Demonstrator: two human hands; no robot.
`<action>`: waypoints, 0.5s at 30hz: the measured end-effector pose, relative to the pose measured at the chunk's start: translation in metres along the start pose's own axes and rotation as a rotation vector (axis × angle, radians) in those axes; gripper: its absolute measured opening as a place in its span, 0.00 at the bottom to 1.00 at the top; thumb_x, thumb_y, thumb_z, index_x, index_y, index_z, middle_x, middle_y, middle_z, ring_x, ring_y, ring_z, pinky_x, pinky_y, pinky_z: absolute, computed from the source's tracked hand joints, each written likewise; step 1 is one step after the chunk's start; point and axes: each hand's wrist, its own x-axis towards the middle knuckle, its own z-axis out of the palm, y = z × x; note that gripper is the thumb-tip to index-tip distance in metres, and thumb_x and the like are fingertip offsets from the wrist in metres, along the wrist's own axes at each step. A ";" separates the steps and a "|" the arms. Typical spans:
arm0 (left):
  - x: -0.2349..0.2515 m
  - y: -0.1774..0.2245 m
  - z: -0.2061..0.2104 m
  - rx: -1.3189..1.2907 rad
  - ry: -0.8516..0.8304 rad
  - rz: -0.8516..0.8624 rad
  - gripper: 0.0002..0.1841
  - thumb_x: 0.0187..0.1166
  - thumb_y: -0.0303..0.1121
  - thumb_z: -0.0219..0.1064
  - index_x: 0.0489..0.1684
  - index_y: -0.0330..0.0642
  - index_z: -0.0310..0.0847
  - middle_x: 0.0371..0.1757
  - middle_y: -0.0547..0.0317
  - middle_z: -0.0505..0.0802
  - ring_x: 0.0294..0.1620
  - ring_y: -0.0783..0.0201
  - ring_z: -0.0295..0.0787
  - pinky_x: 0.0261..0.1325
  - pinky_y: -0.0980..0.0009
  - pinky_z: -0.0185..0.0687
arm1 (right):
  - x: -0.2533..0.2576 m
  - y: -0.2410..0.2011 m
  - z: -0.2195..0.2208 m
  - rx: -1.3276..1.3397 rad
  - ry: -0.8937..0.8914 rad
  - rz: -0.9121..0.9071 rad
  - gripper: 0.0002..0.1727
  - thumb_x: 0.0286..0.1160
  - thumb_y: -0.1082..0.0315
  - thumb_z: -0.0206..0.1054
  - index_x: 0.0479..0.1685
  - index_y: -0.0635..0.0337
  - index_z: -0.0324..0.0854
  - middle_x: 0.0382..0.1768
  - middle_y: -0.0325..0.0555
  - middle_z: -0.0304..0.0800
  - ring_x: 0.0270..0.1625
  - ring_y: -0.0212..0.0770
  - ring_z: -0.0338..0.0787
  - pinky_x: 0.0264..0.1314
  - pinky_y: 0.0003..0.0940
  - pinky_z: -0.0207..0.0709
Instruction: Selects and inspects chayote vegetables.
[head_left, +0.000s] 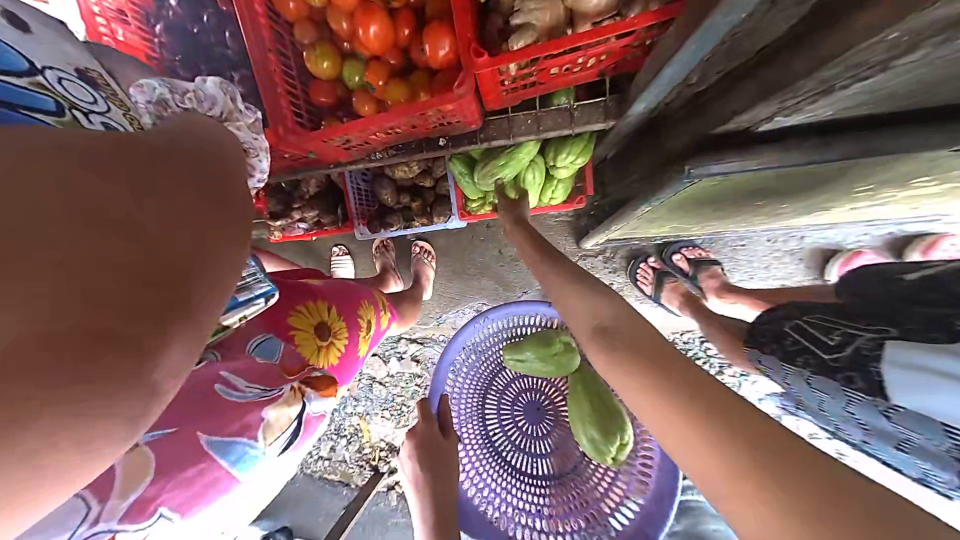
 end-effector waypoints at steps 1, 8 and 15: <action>0.000 -0.003 0.002 -0.006 0.012 -0.001 0.23 0.91 0.52 0.56 0.60 0.41 0.85 0.31 0.40 0.93 0.39 0.37 0.94 0.41 0.39 0.85 | 0.004 -0.001 0.002 -0.029 -0.036 -0.066 0.37 0.87 0.53 0.64 0.86 0.66 0.57 0.62 0.65 0.87 0.56 0.53 0.93 0.62 0.48 0.86; 0.003 -0.023 0.015 -0.046 0.114 0.068 0.22 0.90 0.50 0.59 0.55 0.37 0.87 0.26 0.40 0.91 0.32 0.37 0.93 0.35 0.39 0.83 | 0.024 -0.021 -0.002 -0.252 0.017 -0.261 0.31 0.82 0.53 0.69 0.71 0.71 0.73 0.58 0.61 0.89 0.54 0.53 0.94 0.58 0.51 0.89; -0.007 -0.030 0.024 -0.036 0.077 0.047 0.22 0.89 0.50 0.60 0.55 0.39 0.86 0.26 0.40 0.91 0.32 0.37 0.93 0.34 0.40 0.84 | 0.005 0.012 -0.061 0.112 0.019 0.306 0.39 0.90 0.46 0.57 0.91 0.59 0.51 0.77 0.63 0.72 0.67 0.52 0.86 0.64 0.42 0.84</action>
